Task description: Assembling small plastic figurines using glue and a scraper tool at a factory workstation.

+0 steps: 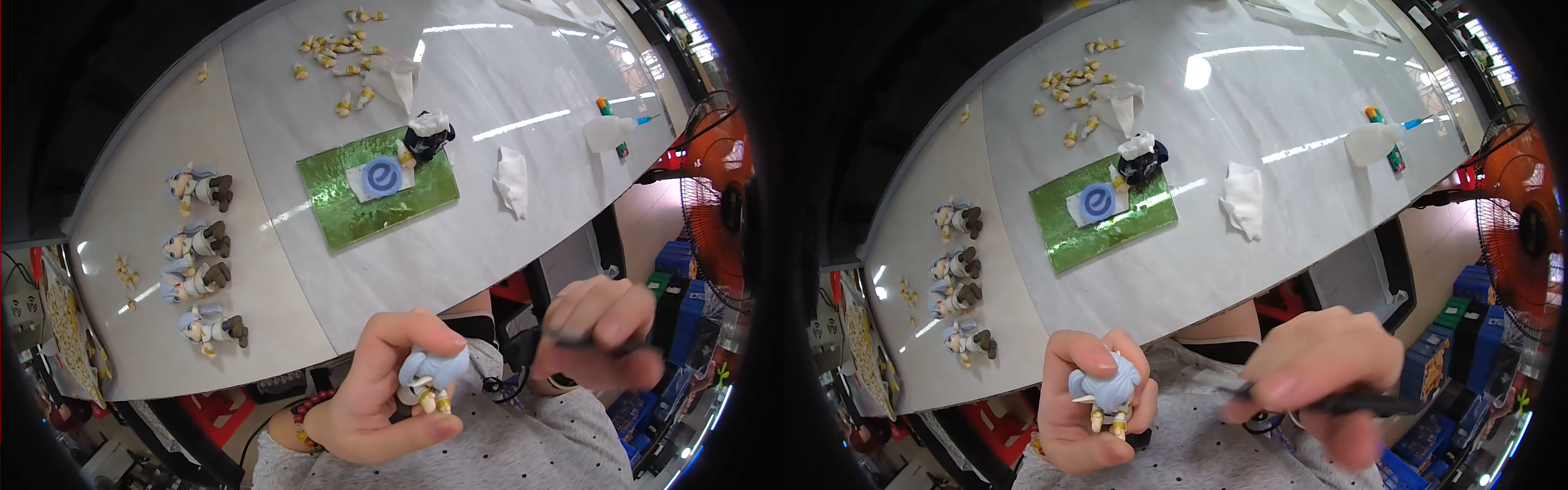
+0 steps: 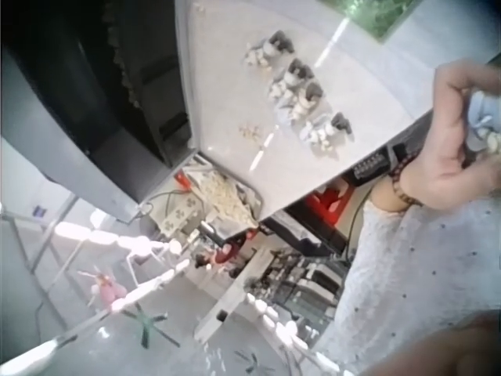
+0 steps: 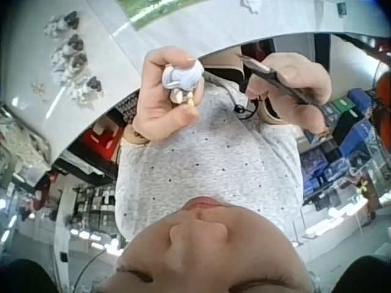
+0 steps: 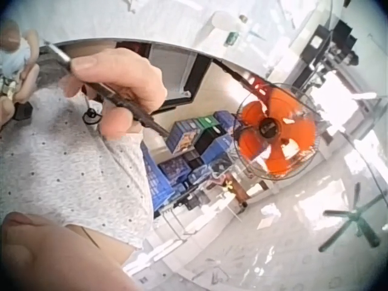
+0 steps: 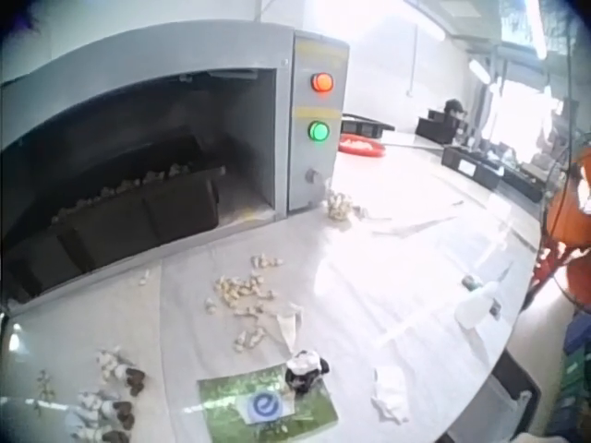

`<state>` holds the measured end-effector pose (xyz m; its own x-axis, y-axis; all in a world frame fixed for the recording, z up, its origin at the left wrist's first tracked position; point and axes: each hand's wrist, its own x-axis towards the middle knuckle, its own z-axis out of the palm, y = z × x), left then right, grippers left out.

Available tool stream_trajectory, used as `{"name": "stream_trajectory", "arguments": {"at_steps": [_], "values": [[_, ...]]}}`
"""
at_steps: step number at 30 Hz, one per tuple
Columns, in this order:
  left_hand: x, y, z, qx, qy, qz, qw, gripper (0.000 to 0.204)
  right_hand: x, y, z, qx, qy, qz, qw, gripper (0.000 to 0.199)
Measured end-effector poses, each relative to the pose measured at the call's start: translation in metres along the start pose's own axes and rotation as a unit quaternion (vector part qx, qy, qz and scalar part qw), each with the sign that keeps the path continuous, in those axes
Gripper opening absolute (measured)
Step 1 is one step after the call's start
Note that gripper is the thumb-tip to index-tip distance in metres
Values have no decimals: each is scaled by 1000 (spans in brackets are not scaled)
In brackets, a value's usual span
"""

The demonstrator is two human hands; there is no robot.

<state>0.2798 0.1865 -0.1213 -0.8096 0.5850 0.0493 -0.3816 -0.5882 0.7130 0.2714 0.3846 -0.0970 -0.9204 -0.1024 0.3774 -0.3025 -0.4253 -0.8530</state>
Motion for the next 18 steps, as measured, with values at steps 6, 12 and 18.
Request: {"name": "stream_trajectory", "arguments": {"at_steps": [6,12,18], "values": [[4,-6,-6,49,-16,21,998,58,-1,14,1,-18,-57,44,997,14],[2,-5,-9,93,-17,23,995,58,-1,21,12,-36,-21,85,996,7],[4,4,-3,82,-23,-49,995,57,8,16,8,-53,-61,107,991,9]]}}
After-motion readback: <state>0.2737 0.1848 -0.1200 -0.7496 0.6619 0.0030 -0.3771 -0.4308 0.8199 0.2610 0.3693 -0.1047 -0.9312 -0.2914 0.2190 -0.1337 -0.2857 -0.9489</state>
